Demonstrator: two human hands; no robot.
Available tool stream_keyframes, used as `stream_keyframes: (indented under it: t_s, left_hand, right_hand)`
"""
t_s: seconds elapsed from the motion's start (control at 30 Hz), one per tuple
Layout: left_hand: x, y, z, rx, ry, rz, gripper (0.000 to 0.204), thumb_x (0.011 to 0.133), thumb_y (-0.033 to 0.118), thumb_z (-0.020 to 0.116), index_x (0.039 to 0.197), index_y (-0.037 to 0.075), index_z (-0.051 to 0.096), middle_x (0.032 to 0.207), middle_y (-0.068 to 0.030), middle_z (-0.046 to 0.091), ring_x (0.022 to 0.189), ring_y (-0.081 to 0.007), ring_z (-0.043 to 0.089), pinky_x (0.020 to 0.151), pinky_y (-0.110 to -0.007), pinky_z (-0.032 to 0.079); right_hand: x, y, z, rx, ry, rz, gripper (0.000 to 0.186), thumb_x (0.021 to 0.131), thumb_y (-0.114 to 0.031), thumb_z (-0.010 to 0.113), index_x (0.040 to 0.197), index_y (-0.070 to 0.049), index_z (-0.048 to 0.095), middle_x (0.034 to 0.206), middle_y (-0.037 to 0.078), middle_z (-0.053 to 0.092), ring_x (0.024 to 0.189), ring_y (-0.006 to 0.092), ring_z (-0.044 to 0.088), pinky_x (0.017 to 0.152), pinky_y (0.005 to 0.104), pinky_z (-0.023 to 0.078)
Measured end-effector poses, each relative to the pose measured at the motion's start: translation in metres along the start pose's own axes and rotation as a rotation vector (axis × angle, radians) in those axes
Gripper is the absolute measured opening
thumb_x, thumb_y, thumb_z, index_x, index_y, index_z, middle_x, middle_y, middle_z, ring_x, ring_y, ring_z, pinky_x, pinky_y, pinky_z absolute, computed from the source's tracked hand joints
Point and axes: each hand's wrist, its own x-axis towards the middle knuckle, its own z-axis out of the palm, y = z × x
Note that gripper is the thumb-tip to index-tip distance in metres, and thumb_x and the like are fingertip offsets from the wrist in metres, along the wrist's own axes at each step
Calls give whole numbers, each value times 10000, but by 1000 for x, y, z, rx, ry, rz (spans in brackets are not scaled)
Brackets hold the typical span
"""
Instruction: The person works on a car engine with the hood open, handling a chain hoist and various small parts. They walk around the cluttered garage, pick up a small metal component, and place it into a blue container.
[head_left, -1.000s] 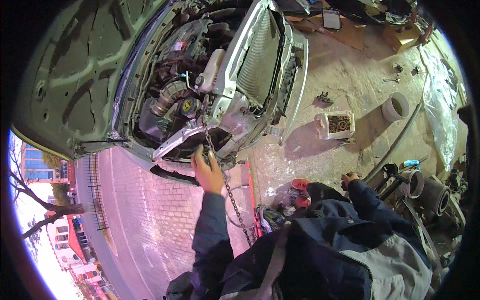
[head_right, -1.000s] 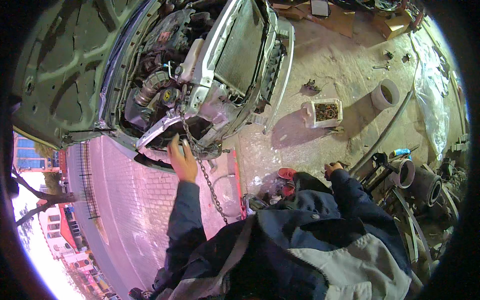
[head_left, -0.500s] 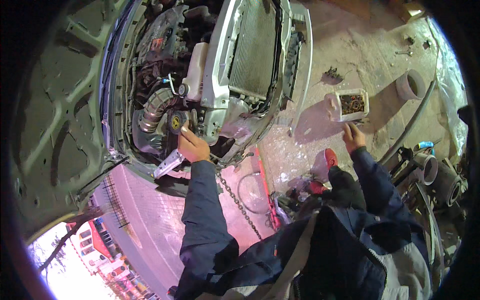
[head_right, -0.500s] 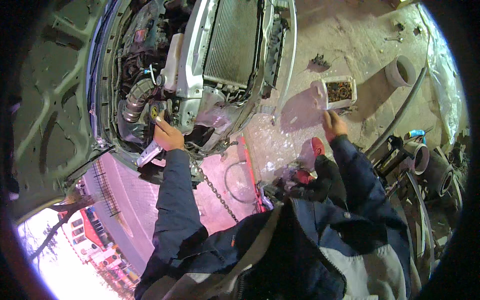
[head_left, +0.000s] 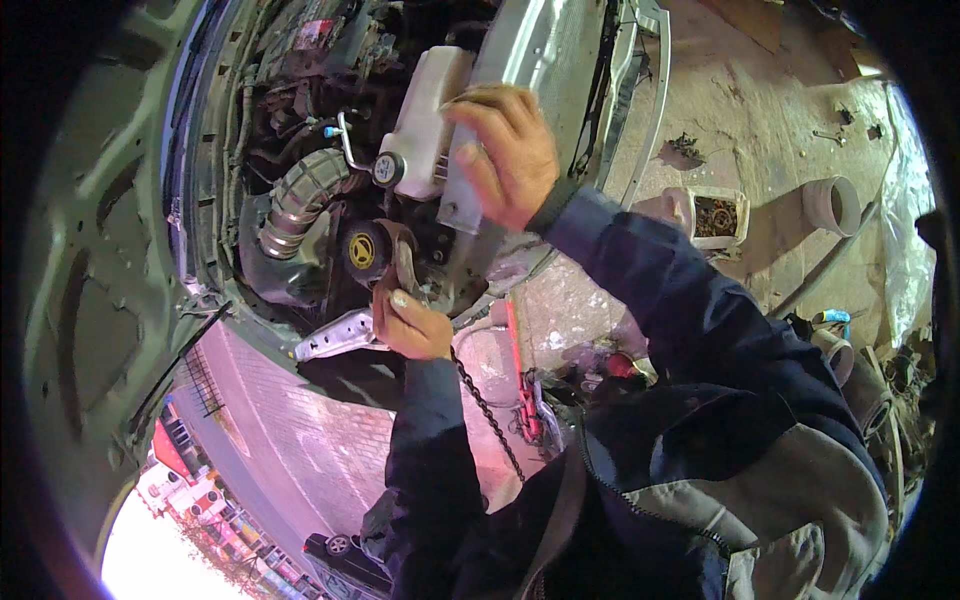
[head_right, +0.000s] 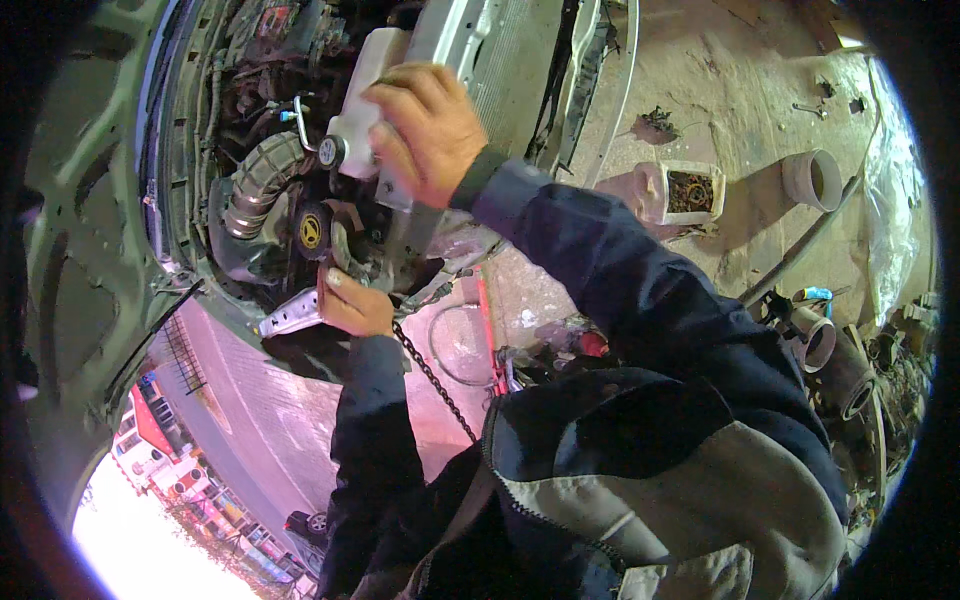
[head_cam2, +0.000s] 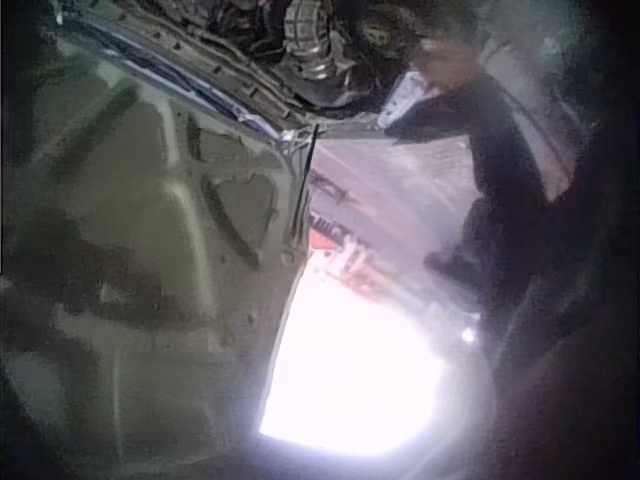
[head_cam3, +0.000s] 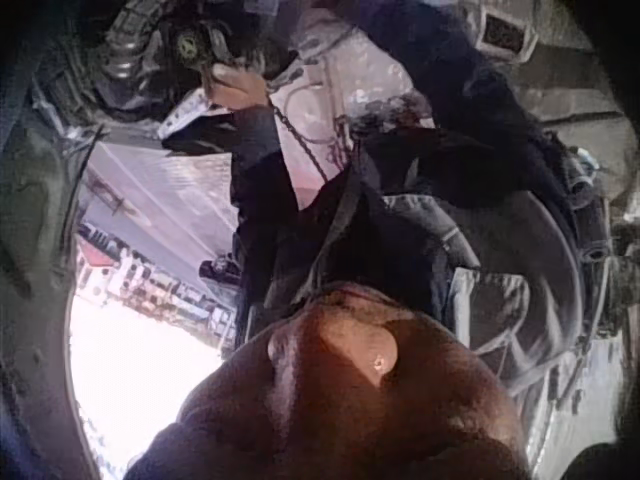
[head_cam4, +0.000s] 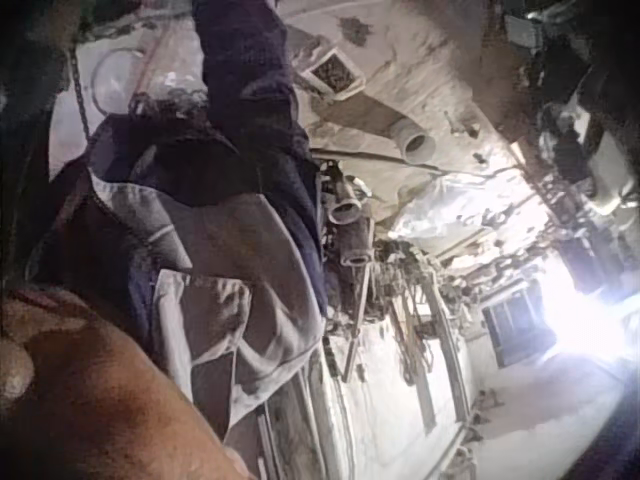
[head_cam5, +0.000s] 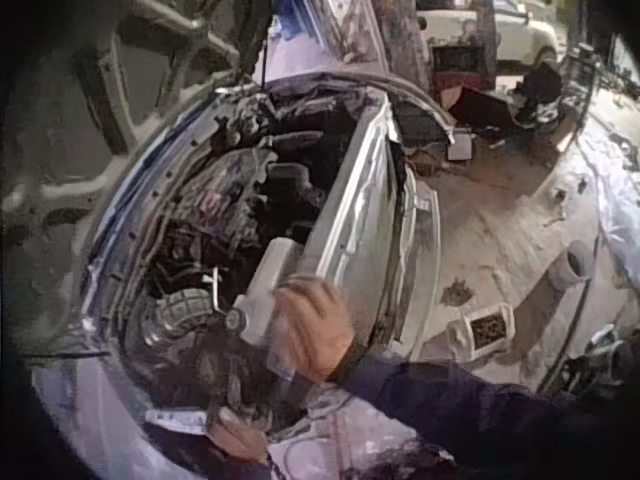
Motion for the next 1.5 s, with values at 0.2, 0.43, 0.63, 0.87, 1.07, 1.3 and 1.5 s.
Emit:
stream_keyframes:
  t_s: [0.2,0.43,0.63,0.87,1.07,1.3,1.5]
  left_hand:
    - [-3,-2,3,44,101,39,455,1133,254,493,1126,-146,707,1021,-332,746,892,-487,718,819,-522,568]
    - [-14,-19,4,280,163,18,409,1129,228,514,1127,-133,706,1014,-324,745,890,-494,713,799,-519,560]
    - [-21,-25,6,185,163,-79,403,1132,225,539,1088,-141,700,934,-311,736,783,-470,689,719,-511,554]
    - [-22,-24,11,233,268,-143,405,1130,228,569,1094,-156,694,956,-291,745,819,-380,714,739,-470,587]
    - [-10,-16,6,170,197,-108,413,1129,240,578,1022,-145,685,843,-310,698,700,-439,646,609,-509,479]
    - [-3,-3,7,90,169,-72,450,1148,254,514,943,-118,661,761,-291,673,648,-443,584,597,-497,429]
    - [-3,-2,6,209,183,-196,475,1160,265,511,951,-132,668,823,-294,682,683,-390,586,664,-469,477]
  right_hand:
    - [-10,-2,40,26,-68,43,315,1003,-254,678,1252,-61,680,1219,127,673,1147,357,611,1038,478,489]
    - [-3,-2,0,178,-105,148,285,1063,-281,574,1185,-68,718,1072,144,689,1055,383,616,954,470,508]
    - [19,32,-68,-43,192,20,285,1037,-241,609,1251,-69,686,1166,152,681,1104,389,608,1002,499,492]
    - [-3,8,45,33,60,48,337,1011,-317,673,1241,-70,677,1239,146,662,1151,370,600,1029,488,480]
    - [-8,-10,20,129,56,186,312,1036,-245,605,1266,-43,663,1215,174,656,1141,395,583,1031,486,484]
    - [-145,-21,-34,89,119,667,264,1007,-129,656,1248,-21,657,1111,193,660,1089,414,605,951,495,505]
    - [-186,-59,-28,97,-85,679,535,912,-144,750,1417,-54,595,1329,229,599,1210,434,578,1052,492,507]
